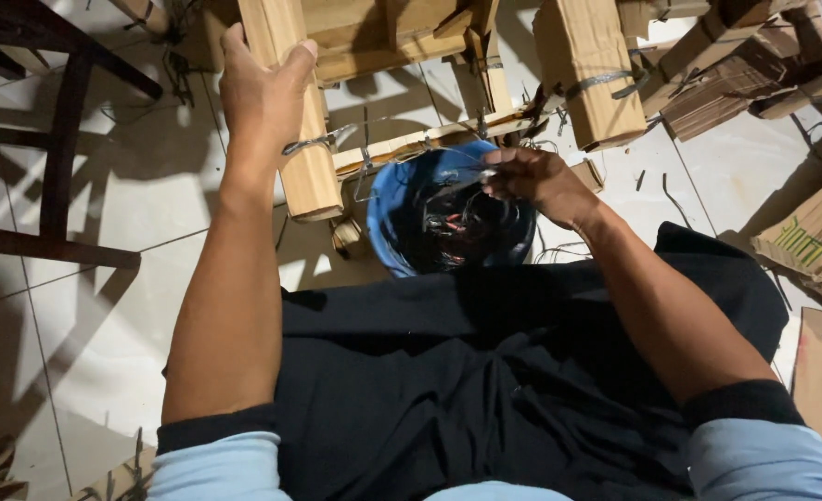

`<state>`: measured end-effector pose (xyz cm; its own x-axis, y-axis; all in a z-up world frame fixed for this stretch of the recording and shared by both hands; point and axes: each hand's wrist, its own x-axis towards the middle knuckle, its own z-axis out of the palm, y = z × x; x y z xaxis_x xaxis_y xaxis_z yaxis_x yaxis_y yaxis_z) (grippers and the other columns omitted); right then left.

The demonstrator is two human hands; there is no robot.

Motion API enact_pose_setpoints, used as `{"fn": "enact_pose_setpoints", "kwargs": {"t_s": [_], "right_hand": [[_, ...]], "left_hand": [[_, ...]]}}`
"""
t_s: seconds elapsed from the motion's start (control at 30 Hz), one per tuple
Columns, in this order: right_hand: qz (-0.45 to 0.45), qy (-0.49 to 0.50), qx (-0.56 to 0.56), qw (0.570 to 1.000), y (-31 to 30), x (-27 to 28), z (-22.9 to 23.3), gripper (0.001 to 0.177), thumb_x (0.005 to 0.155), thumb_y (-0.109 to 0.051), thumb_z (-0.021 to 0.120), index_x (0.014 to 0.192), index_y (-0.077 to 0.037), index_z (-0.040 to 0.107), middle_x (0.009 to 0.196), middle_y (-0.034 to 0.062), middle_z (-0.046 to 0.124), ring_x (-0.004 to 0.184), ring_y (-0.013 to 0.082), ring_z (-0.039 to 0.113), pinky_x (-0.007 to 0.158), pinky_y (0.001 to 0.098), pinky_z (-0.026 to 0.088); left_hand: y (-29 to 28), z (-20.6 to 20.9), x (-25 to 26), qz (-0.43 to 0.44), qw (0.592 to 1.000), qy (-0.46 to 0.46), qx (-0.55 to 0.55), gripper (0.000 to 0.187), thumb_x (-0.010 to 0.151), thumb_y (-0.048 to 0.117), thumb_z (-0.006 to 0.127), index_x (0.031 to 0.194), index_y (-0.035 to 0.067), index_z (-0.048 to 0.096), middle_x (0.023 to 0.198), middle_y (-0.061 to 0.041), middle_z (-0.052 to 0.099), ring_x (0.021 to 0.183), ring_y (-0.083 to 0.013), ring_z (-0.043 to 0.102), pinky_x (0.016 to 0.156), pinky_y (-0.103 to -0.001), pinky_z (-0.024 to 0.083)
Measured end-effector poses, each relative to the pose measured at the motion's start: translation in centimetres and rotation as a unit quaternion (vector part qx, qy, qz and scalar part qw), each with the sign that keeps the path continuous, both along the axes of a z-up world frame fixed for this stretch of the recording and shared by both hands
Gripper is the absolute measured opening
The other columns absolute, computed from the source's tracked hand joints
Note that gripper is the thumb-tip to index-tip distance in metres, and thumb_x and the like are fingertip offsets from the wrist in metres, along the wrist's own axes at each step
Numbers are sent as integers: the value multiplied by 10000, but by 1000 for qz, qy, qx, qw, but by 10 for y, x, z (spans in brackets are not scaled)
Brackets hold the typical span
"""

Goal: The person secures cardboard padding to the legs and frame of wooden chairs using plastic wire and a bucket of ties while sitting on the floor.

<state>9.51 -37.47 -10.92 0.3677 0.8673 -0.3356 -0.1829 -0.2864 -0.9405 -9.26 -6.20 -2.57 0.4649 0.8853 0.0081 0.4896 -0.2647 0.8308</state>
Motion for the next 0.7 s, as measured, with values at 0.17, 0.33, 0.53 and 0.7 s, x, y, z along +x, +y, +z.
{"fn": "enact_pose_setpoints", "kwargs": {"t_s": [0.17,0.33,0.53,0.7], "right_hand": [[-35,-2,-10,999,-1,1,-8,410,916,121,584,1295,-36,599,1270,185,705,1086,287,717,979,362,606],[13,-59,82,995,-3,8,-30,569,808,97,476,1348,-25,610,1037,121,682,810,168,619,727,253,538],[-64,-90,-20,994,10,-9,-16,512,826,106,463,1174,-151,737,934,72,680,662,117,534,543,215,387],[-45,15,81,996,16,-10,-30,489,707,-57,504,1155,-31,700,869,39,642,527,62,410,449,181,295]], "left_hand": [[-3,4,-1,-2,1000,15,-7,837,913,494,735,1509,65,333,1491,-177,552,1356,-341,525,1072,-450,434],[-5,8,-1,4,999,23,-24,847,944,495,729,1541,82,291,1520,-197,510,1334,-343,553,1056,-459,450],[-3,3,1,19,1000,4,-10,880,844,536,735,1501,72,376,1431,-170,600,1287,-319,598,1012,-430,470],[-4,3,0,22,999,12,-21,884,855,537,729,1521,93,354,1476,-175,546,1360,-341,495,1051,-462,428]]}}
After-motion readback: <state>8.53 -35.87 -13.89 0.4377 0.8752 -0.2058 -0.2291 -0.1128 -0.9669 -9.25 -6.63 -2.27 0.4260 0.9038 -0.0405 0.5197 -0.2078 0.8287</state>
